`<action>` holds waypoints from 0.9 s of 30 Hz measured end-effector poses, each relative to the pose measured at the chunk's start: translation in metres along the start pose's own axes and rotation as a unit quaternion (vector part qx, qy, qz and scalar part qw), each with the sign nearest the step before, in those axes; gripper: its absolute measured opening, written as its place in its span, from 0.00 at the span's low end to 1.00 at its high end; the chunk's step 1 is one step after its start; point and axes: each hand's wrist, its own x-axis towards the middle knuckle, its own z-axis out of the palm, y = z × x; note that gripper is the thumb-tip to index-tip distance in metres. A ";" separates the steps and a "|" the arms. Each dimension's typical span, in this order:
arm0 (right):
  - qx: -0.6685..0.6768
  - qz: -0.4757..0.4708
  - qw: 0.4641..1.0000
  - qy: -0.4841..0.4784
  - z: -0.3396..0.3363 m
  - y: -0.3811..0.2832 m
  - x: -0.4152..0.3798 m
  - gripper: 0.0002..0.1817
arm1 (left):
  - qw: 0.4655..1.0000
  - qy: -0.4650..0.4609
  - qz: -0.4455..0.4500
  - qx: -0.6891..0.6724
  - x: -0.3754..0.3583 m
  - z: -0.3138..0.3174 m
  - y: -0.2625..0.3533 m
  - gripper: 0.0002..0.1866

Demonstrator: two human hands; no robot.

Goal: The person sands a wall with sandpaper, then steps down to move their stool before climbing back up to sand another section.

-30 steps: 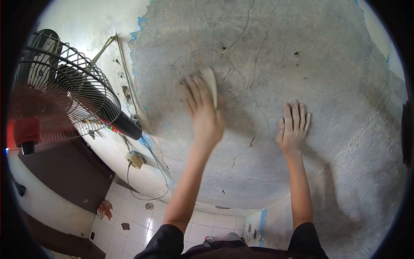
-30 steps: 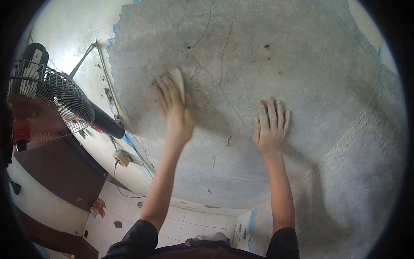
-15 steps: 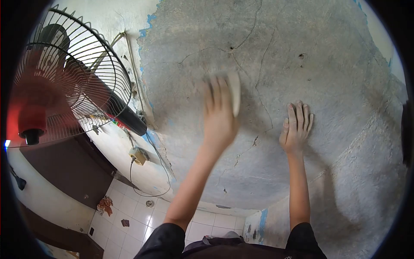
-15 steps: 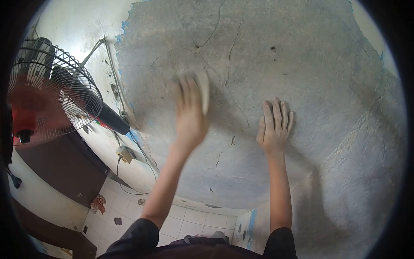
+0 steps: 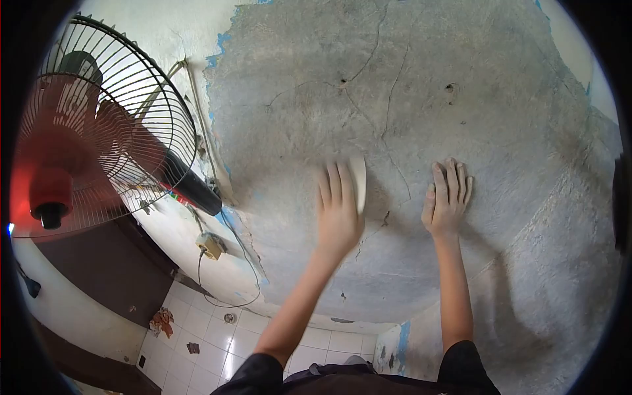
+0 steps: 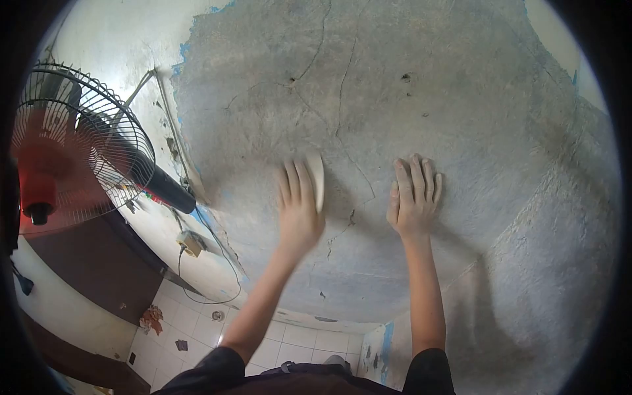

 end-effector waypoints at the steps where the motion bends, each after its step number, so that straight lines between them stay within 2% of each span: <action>1: -0.003 0.000 1.000 0.002 0.000 0.000 -0.003 0.24 | 0.999 -0.039 -0.017 -0.010 -0.032 0.012 0.002 0.40; 2: -0.003 0.000 1.000 0.000 0.000 -0.001 -0.005 0.24 | 0.997 -0.064 -0.033 -0.017 -0.060 0.025 0.001 0.39; 4: -0.001 0.006 1.000 0.006 0.001 -0.001 -0.007 0.23 | 0.994 -0.090 -0.050 -0.032 -0.068 0.027 0.003 0.41; 7: -0.010 0.019 1.000 -0.003 -0.001 -0.003 -0.014 0.23 | 0.987 -0.137 -0.077 -0.032 -0.043 0.017 0.001 0.42; 9: -0.010 0.021 1.000 -0.003 -0.001 -0.003 -0.022 0.23 | 0.996 -0.069 -0.055 -0.017 0.000 -0.010 -0.006 0.41; 10: -0.008 0.019 1.000 -0.001 -0.001 -0.002 -0.026 0.23 | 0.996 -0.073 -0.056 -0.019 0.015 -0.017 -0.007 0.41; 12: -0.012 0.019 1.000 -0.009 -0.001 -0.001 -0.037 0.23 | 0.996 -0.004 -0.075 -0.037 0.032 -0.025 -0.008 0.42; 13: -0.013 0.020 1.000 -0.007 0.001 -0.002 -0.039 0.24 | 0.996 -0.002 -0.077 -0.036 0.023 -0.019 -0.007 0.42; 17: -0.011 0.010 1.000 0.011 0.007 0.001 -0.045 0.24 | 0.984 -0.125 -0.112 -0.066 -0.073 0.020 0.010 0.41; 21: -0.014 0.009 1.000 0.005 0.004 0.001 -0.047 0.24 | 0.979 -0.143 -0.125 -0.080 -0.063 0.000 0.009 0.40; 23: -0.017 0.013 1.000 0.007 0.004 0.000 -0.045 0.24 | 0.992 -0.079 -0.093 -0.028 -0.026 -0.012 -0.005 0.40; 24: -0.021 0.015 1.000 0.007 0.003 -0.001 -0.046 0.24 | 0.992 -0.082 -0.093 -0.025 -0.006 -0.021 -0.008 0.40; 26: -0.017 0.013 1.000 0.006 0.004 -0.001 -0.045 0.23 | 0.989 0.019 -0.113 -0.095 0.022 -0.037 -0.011 0.39; 27: -0.020 0.013 1.000 0.008 0.003 -0.002 -0.046 0.24 | 0.989 0.018 -0.117 -0.091 0.017 -0.036 -0.010 0.39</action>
